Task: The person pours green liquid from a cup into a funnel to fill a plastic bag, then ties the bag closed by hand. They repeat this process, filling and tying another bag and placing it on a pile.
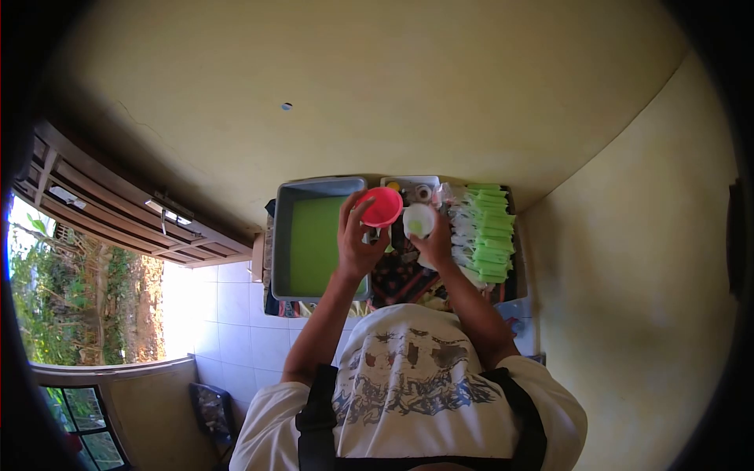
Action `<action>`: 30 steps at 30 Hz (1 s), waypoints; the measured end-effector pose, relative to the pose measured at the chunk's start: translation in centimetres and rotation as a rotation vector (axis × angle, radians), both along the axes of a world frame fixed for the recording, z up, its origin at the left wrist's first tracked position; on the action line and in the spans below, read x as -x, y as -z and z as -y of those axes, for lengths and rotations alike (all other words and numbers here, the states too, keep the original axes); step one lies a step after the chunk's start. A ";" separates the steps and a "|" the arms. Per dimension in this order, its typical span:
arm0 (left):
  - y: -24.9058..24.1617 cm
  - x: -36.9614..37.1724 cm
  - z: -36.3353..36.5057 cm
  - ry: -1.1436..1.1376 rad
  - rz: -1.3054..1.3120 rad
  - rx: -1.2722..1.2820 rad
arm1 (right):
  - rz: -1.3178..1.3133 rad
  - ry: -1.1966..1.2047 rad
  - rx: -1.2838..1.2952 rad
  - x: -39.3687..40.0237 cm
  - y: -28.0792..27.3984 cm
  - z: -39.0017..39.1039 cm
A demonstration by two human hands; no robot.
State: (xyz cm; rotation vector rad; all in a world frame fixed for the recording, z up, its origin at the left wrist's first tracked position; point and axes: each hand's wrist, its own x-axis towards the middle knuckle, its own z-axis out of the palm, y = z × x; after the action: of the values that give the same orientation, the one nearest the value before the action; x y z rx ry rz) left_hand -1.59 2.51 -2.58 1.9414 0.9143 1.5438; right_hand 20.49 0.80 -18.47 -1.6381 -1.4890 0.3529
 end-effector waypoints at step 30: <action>7.8 -1.9 3.4 -0.045 0.170 0.376 | -0.301 -0.231 -0.144 -0.4 -8.9 -0.2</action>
State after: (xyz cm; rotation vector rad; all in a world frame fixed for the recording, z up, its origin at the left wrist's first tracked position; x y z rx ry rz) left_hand 0.29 -0.85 -10.36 1.5132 1.0904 1.4149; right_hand 20.94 1.00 -9.55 -1.2410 -1.4383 0.5791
